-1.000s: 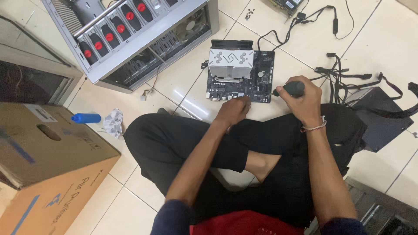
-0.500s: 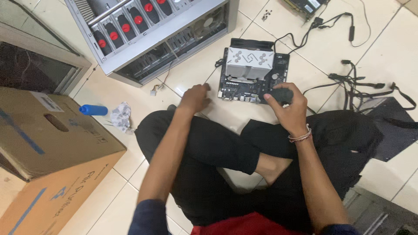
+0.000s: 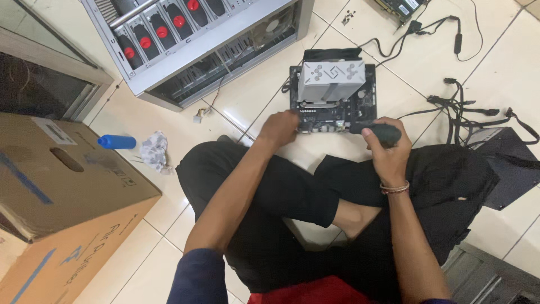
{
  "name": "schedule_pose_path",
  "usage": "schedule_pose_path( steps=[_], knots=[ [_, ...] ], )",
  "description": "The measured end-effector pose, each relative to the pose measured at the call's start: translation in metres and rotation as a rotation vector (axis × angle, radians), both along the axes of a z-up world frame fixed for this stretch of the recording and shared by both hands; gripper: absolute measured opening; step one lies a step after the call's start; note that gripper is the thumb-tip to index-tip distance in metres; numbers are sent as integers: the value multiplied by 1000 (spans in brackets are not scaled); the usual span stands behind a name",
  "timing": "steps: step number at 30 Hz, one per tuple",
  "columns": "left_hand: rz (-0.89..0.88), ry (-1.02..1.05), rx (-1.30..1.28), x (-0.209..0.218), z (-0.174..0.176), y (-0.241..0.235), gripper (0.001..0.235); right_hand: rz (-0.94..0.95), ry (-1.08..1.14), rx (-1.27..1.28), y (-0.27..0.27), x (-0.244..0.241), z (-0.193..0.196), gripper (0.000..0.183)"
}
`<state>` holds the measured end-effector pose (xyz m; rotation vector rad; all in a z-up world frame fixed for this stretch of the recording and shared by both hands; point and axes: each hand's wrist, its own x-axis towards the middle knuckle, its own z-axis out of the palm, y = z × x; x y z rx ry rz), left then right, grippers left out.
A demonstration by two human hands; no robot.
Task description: The person sits on the floor and works on a computer motherboard, using a screwdriver to remove screws from the CPU cooler. They then detach the cooler and remove two RAM sticks from the motherboard, placing them on the floor.
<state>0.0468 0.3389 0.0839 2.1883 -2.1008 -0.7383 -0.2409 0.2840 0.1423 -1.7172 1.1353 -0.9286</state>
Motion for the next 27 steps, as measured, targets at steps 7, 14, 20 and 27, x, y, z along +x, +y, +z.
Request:
schedule_pose_path(
  steps=[7, 14, 20, 27],
  knots=[
    [-39, 122, 25, -25, 4, 0, 20, -38, -75, -16, -4, -5, -21, 29],
    [72, 186, 136, -16, -3, -1, 26, -7, -35, -52, 0, -2, -15, 33],
    [205, 36, 295, 12, -58, 2, 54, 62, 50, -158, 4, 6, 1, 35],
    [268, 109, 372, 16, -92, -7, 42, 137, 74, -178, 3, 10, -3, 37]
  ],
)
